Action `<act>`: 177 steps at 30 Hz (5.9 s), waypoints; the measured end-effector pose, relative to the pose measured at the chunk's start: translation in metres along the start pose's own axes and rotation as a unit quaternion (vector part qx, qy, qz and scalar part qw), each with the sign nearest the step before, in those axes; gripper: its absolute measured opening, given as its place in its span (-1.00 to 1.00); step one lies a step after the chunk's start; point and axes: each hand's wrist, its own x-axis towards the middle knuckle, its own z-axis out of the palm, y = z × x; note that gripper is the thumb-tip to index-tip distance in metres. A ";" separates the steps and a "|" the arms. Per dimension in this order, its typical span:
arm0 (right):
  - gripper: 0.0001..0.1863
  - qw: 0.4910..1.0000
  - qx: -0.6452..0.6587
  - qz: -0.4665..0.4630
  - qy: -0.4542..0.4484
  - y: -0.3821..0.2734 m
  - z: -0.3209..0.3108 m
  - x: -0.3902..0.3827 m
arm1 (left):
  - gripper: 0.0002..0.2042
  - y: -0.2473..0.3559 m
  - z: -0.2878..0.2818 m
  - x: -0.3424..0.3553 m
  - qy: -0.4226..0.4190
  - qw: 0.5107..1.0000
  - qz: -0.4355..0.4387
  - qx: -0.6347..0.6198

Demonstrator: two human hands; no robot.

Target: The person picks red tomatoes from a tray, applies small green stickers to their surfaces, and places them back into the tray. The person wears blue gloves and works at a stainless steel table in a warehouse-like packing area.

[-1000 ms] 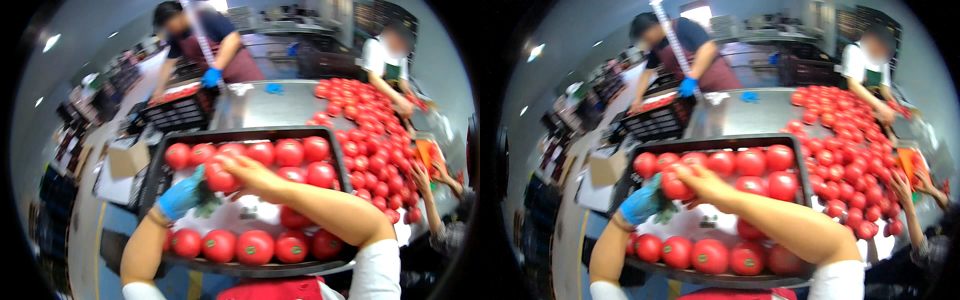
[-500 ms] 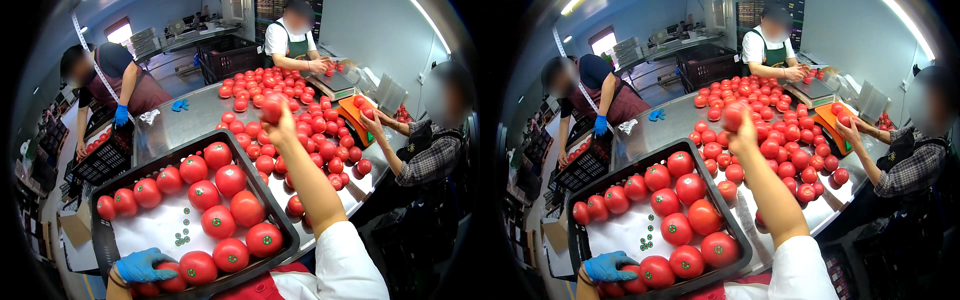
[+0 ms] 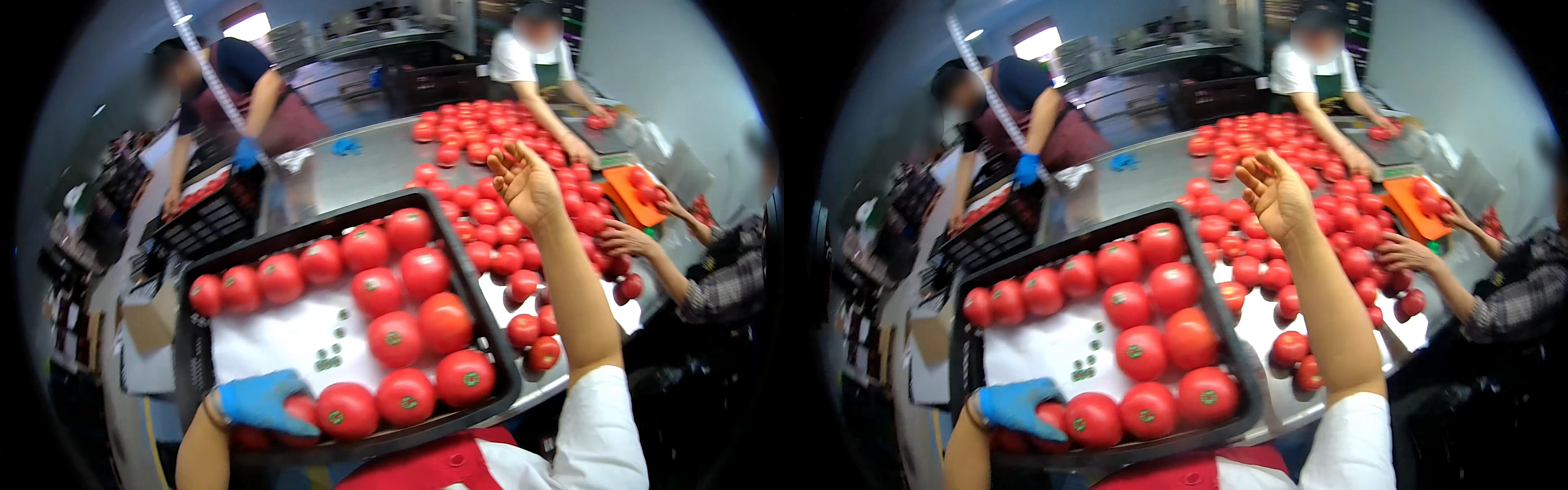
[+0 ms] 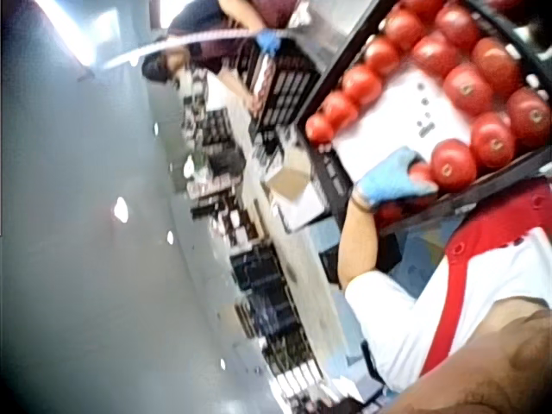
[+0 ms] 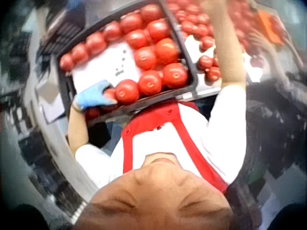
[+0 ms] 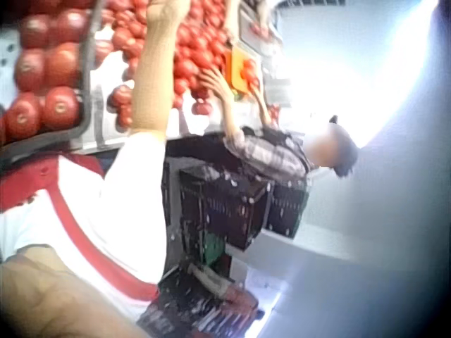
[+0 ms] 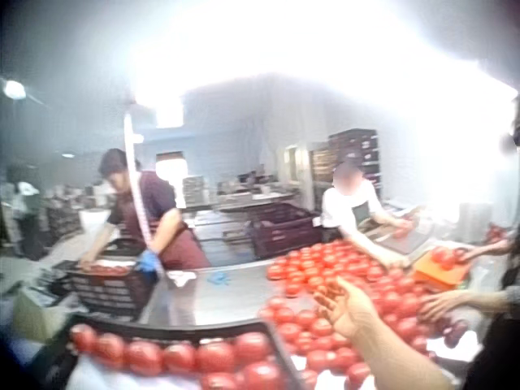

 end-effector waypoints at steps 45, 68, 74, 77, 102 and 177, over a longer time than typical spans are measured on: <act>-0.84 0.425 -0.542 -0.520 -0.504 0.194 0.170 -0.119 | -0.65 -0.042 -0.010 0.016 0.406 0.714 -0.004 -0.570; -0.91 0.490 -0.571 -0.464 -0.468 0.204 0.171 -0.120 | -0.59 -0.044 -0.011 0.019 0.391 0.718 -0.030 -0.575; -0.95 0.457 -0.712 -0.319 -0.428 0.208 0.158 -0.104 | -0.59 -0.033 -0.020 0.012 0.428 0.652 -0.026 -0.625; -0.83 0.325 -0.758 -0.188 -0.534 0.215 0.150 -0.115 | -0.58 -0.048 -0.024 0.010 0.388 0.617 0.006 -0.684; -0.23 0.837 -0.210 0.342 -0.372 0.180 0.180 -0.117 | -0.42 -0.025 -0.028 -0.005 0.324 0.786 -0.072 -0.522; -0.84 0.612 -0.526 -0.395 -0.438 0.199 0.161 -0.141 | -0.75 -0.032 -0.004 0.019 0.479 0.786 -0.040 -0.388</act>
